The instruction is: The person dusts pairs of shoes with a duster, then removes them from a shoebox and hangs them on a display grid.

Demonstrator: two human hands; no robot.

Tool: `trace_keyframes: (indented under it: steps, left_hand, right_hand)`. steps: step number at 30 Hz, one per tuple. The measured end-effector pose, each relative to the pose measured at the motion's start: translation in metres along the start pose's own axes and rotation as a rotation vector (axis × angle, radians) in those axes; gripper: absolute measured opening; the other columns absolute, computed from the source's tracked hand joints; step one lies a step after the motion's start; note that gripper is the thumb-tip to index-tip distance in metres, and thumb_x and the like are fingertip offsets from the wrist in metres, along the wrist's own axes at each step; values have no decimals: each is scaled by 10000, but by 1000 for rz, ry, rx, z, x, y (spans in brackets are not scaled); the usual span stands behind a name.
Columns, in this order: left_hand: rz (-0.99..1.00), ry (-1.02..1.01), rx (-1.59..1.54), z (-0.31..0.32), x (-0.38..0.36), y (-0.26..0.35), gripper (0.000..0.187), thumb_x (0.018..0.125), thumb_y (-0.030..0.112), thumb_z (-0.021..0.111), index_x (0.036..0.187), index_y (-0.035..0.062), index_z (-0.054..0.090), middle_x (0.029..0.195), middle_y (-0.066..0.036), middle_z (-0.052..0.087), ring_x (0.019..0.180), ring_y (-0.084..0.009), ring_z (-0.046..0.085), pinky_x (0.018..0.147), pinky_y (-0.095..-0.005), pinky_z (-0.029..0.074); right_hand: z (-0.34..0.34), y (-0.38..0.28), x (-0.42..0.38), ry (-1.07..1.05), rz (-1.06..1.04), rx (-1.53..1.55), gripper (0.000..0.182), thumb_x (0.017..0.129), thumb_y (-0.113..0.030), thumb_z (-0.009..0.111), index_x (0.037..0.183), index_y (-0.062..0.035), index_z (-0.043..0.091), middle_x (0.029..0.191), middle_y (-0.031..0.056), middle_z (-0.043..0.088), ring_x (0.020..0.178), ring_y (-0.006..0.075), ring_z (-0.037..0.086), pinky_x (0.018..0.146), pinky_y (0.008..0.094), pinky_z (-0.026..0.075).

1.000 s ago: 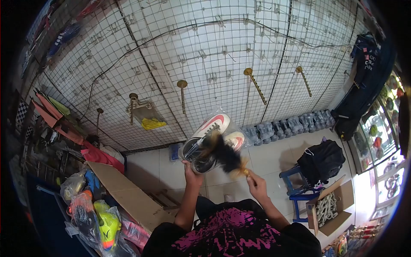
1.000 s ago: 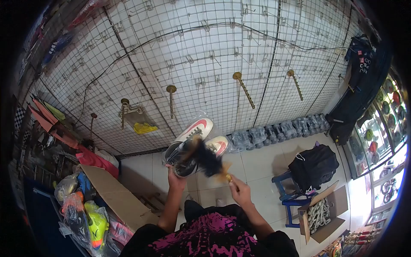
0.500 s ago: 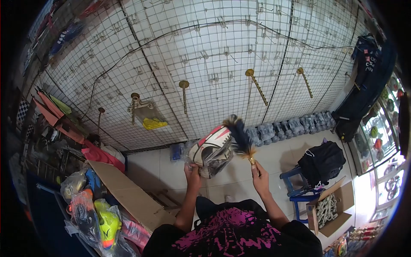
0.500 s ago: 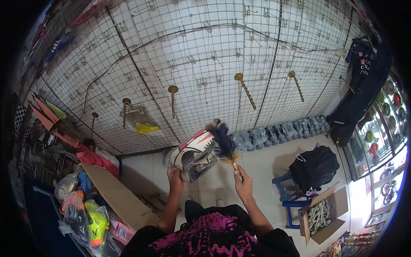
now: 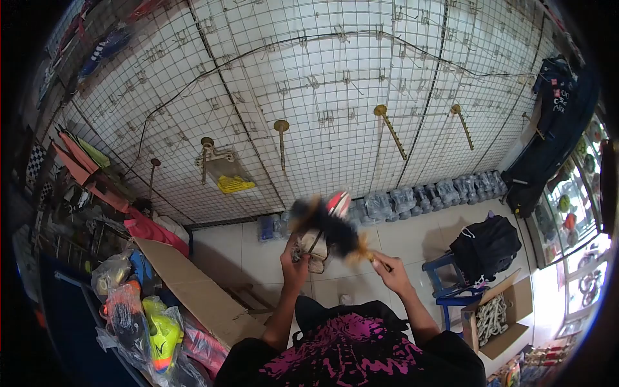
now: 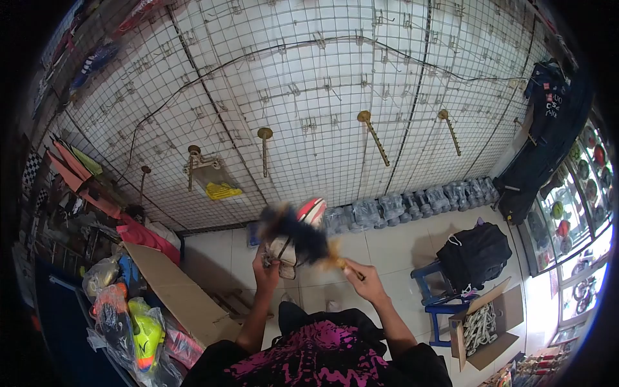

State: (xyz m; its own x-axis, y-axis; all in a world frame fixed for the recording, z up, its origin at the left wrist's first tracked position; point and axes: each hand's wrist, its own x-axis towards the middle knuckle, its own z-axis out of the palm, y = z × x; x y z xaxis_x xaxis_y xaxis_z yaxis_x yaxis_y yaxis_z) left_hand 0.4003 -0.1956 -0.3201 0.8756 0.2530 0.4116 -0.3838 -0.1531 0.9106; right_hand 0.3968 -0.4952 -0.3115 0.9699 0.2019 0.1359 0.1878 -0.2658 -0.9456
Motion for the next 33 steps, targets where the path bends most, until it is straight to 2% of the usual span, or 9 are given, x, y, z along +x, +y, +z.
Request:
trace_keyframes:
  steps: [2,8,15,19,21,25,28,31,33]
  left_hand:
    - [-24,-40,67,-5,1,0,582,845,96,735,1361,-65,521,1203,-214,652,1120,-291,638,972,-358,475]
    - [136,-32,104,-3,5,18,595,810,63,712,1364,-56,531,1306,-246,622,1198,-353,632,996,-398,490]
    - [487,-182,736,-22,8,39,737,702,350,833,1317,14,603,1286,-212,633,1131,-373,649,987,-427,518]
    - [594,-211,807,-26,17,53,648,736,423,790,1232,28,657,1201,-196,659,1085,-383,654,907,-468,538]
    - [489,-205,727,-27,11,51,630,713,326,801,1255,45,647,1265,-183,638,1142,-378,631,961,-521,512]
    - [345,-219,752,-39,-13,17,607,745,256,774,1298,54,629,1307,-166,633,1164,-368,629,974,-527,510]
    - [393,-125,711,-33,-10,44,595,744,181,765,1306,44,625,1265,-166,654,1126,-363,648,962,-486,522]
    - [355,-61,682,-38,-25,37,597,732,106,757,1310,39,622,1251,-181,658,1102,-364,658,949,-446,533]
    - [157,27,485,-41,-45,21,655,700,-31,697,1344,16,585,1292,-202,638,1162,-386,636,975,-439,526]
  right_hand:
    - [-7,-6,-1,-103,-92,-2,395,1017,-254,591,1305,16,614,771,41,584,681,118,513,658,298,475]
    - [4,21,25,179,174,56,379,1024,-261,583,1280,13,634,723,-31,536,665,62,467,616,250,420]
    - [-12,-6,14,-154,-17,64,365,1011,-272,600,1218,20,670,717,-26,540,635,62,463,577,247,390]
    - [-37,5,48,-61,147,-125,322,978,-237,637,1194,-3,688,775,-16,617,690,64,506,625,258,447]
    - [-43,-19,60,47,31,-342,313,975,-223,641,1199,-8,688,771,-29,611,683,61,502,615,260,446]
    - [-60,-53,63,-449,158,-71,323,971,-273,646,1164,-21,704,693,135,643,604,164,546,611,322,466]
    - [-65,-19,84,-413,158,-133,328,971,-295,635,1142,-27,715,695,189,606,605,217,548,632,349,478]
    - [-52,-20,120,-139,-60,-722,301,972,-256,607,1152,-38,711,732,177,637,636,225,606,631,373,488]
    - [-26,-50,149,-156,-58,-673,300,968,-230,589,1177,-44,697,796,202,661,693,246,659,641,406,495]
